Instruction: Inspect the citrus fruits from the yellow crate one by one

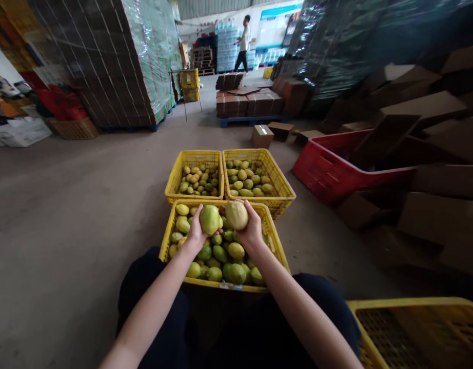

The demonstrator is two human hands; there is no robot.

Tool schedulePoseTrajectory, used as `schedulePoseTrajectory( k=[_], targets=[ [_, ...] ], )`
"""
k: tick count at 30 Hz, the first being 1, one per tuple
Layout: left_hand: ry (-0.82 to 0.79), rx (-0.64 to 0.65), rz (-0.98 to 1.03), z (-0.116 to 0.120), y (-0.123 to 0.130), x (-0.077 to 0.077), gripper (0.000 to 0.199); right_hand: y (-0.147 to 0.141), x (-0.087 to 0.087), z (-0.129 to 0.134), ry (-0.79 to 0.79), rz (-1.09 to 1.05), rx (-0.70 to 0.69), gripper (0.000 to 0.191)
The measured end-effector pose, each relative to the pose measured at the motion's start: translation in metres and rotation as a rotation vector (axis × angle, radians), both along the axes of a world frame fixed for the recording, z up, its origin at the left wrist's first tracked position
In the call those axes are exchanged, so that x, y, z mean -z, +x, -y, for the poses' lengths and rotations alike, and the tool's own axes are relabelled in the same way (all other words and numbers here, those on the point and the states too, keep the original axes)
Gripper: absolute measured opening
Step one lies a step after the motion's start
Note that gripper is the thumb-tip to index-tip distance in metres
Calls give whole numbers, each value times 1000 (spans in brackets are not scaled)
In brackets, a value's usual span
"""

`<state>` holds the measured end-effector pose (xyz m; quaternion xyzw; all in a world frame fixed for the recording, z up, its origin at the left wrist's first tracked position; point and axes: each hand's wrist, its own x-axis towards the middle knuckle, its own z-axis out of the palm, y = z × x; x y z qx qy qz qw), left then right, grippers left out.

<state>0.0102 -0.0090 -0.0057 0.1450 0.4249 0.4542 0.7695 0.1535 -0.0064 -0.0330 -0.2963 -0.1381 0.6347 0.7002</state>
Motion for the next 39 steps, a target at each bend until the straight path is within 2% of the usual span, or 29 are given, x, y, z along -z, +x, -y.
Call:
schedulePoseTrajectory(
  k=[7, 12, 18, 23, 29, 35, 39],
  targets=[
    [35, -137, 399, -1, 15, -6, 41, 0, -13, 4, -149, -322, -46, 18],
    [16, -219, 586, -1, 27, -10, 28, 6, -21, 2, -118, -373, -3, 22],
    [65, -192, 602, -5, 25, -6, 31, 12, -24, 1, -75, -376, -40, 30],
    [61, -183, 549, -10, 22, -6, 33, 15, -27, -1, -146, -428, -39, 41],
    [99, -312, 536, -15, 25, -2, 24, 14, -32, 6, -115, -393, -48, 30],
    [137, -276, 408, -10, 26, -3, 18, 2, -23, 11, -70, -366, -76, 20],
    [77, -266, 450, -7, 26, -5, 20, -2, -21, 11, -78, -378, -83, 24]
  ],
)
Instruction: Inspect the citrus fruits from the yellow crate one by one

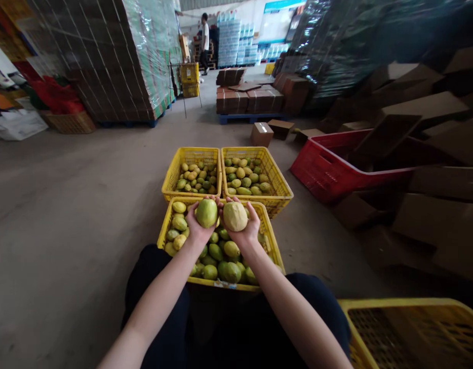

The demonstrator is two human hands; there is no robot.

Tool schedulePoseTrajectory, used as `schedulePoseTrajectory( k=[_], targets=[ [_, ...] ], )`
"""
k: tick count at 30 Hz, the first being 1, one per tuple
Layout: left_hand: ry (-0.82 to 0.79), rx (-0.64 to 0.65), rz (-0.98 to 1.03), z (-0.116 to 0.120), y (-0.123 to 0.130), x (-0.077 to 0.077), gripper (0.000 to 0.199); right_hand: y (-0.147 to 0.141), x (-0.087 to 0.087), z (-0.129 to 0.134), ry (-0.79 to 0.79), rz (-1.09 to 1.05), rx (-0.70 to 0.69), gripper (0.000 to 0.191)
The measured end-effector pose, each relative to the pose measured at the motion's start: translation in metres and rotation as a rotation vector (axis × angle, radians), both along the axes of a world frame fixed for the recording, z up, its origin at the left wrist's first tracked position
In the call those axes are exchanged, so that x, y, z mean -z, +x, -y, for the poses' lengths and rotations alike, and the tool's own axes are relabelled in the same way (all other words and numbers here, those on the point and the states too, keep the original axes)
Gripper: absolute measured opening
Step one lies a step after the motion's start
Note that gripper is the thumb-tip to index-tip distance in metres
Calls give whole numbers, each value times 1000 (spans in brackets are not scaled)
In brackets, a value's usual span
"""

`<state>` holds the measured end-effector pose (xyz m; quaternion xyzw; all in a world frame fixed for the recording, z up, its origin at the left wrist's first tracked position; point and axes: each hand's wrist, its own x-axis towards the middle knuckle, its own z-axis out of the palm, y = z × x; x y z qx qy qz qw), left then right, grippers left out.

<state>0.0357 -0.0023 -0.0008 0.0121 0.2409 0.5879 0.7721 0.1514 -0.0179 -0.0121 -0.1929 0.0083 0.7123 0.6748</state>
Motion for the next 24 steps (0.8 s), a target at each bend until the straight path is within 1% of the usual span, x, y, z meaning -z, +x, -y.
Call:
schedulePoseTrajectory(
  k=[4, 8, 12, 20, 24],
  targets=[
    [-35, 6, 38, 0, -2, 2, 27, 1, 1, -2, 5, 7, -25, 28],
    [-41, -9, 78, -2, -5, 4, 26, 1, 2, -1, 4, 18, -45, 28],
    [-62, -34, 111, -2, -8, 3, 24, 0, 3, -1, -39, 1, -51, 26],
    [-99, -58, 141, -1, -19, -1, 23, -2, 18, -6, -75, 72, -90, 18],
    [-96, -79, 159, -2, -23, -2, 23, -5, 21, -5, -119, 97, -91, 18]
  ],
)
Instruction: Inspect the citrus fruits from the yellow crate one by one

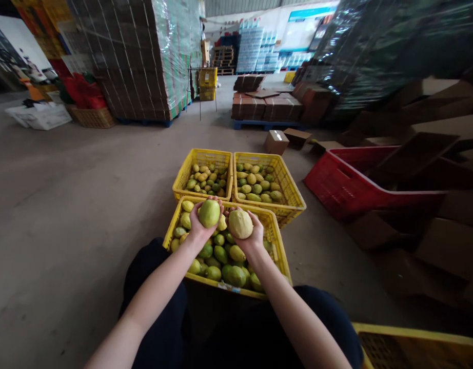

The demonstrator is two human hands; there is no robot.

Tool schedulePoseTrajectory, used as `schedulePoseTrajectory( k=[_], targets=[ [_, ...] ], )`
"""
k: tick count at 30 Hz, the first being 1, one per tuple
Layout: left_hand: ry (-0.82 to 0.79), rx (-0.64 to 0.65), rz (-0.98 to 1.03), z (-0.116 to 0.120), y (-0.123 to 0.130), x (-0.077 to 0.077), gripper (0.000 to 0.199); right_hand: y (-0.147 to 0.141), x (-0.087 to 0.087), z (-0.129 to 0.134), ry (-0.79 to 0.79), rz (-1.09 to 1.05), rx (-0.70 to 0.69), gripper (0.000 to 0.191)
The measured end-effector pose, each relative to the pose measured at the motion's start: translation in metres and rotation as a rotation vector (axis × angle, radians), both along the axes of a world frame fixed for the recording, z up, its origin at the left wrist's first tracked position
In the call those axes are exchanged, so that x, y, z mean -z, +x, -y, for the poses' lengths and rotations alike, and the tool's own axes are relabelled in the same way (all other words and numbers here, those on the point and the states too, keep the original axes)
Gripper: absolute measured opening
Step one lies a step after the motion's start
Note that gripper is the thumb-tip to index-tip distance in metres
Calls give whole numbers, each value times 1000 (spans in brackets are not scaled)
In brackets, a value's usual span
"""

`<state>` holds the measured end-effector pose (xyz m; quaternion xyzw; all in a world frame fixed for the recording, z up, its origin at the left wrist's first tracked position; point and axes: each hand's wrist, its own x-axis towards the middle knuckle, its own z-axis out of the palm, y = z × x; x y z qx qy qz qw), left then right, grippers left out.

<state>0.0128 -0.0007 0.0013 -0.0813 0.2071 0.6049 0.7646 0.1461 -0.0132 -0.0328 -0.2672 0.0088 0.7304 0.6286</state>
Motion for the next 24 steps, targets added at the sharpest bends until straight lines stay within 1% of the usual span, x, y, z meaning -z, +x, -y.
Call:
schedulePoseTrajectory(
  k=[6, 11, 15, 20, 24],
  targets=[
    [21, 30, -36, 7, -2, -6, 25, -3, -4, 3, 44, 31, 3, 16],
    [34, 36, -28, 12, -4, -13, 24, -5, -10, 7, 17, 51, 34, 17],
    [66, 46, -34, 14, -7, -18, 22, -7, -12, 12, 19, 65, 27, 15],
    [89, 16, -81, 17, -10, -21, 19, -7, -5, 18, 17, 79, -7, 14],
    [89, 32, -135, 19, -11, -19, 24, -5, 5, 24, 62, 89, -34, 11]
  ],
)
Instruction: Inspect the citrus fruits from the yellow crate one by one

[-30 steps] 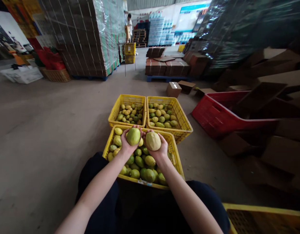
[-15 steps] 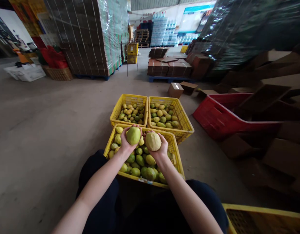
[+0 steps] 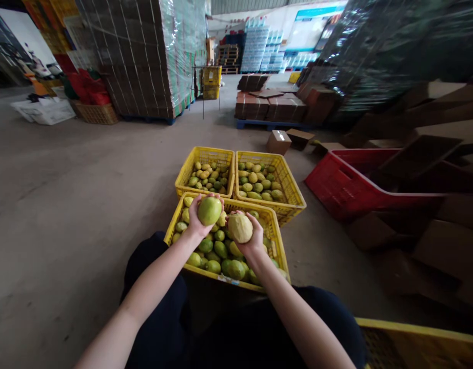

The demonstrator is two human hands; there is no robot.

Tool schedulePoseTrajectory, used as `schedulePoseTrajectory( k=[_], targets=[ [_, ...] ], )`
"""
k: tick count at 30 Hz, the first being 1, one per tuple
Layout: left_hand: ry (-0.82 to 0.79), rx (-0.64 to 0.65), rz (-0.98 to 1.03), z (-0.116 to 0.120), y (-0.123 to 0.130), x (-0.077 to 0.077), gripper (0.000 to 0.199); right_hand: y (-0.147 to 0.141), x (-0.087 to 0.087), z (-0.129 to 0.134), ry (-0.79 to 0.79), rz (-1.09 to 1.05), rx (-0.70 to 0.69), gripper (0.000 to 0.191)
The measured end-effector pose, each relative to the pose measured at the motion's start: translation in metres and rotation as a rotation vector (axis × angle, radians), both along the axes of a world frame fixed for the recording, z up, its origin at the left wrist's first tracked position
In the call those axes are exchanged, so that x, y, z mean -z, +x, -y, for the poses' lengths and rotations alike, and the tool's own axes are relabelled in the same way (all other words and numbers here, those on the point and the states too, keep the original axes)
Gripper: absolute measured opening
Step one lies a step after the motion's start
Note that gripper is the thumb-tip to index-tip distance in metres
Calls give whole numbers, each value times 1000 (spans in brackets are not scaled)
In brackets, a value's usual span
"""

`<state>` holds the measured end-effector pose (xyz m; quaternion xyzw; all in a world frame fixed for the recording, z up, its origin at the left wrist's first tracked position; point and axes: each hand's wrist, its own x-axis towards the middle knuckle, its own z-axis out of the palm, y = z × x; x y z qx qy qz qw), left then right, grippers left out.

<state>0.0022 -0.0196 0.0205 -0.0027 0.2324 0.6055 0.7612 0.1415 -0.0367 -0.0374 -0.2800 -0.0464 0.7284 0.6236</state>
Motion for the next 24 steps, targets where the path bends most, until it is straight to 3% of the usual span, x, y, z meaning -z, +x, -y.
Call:
schedulePoseTrajectory(
  k=[6, 11, 15, 17, 20, 24],
  targets=[
    [12, 20, -63, 0, 1, 7, 33, 10, 11, 3, -12, -2, -28, 16],
    [-26, 58, -26, 0, -4, 9, 28, 15, 43, 6, -195, 118, -304, 18],
    [-49, 41, 14, 2, -18, 8, 28, -2, 73, 21, -330, 208, -469, 17],
    [-51, 14, 10, 2, -28, 7, 29, -11, 78, 20, -350, 223, -520, 18],
    [-73, -14, -5, 4, -45, 3, 33, -16, 65, -1, -285, 204, -498, 19],
    [-102, -34, -15, 6, -67, 4, 39, 0, 22, -43, -54, 112, -302, 23]
  ],
)
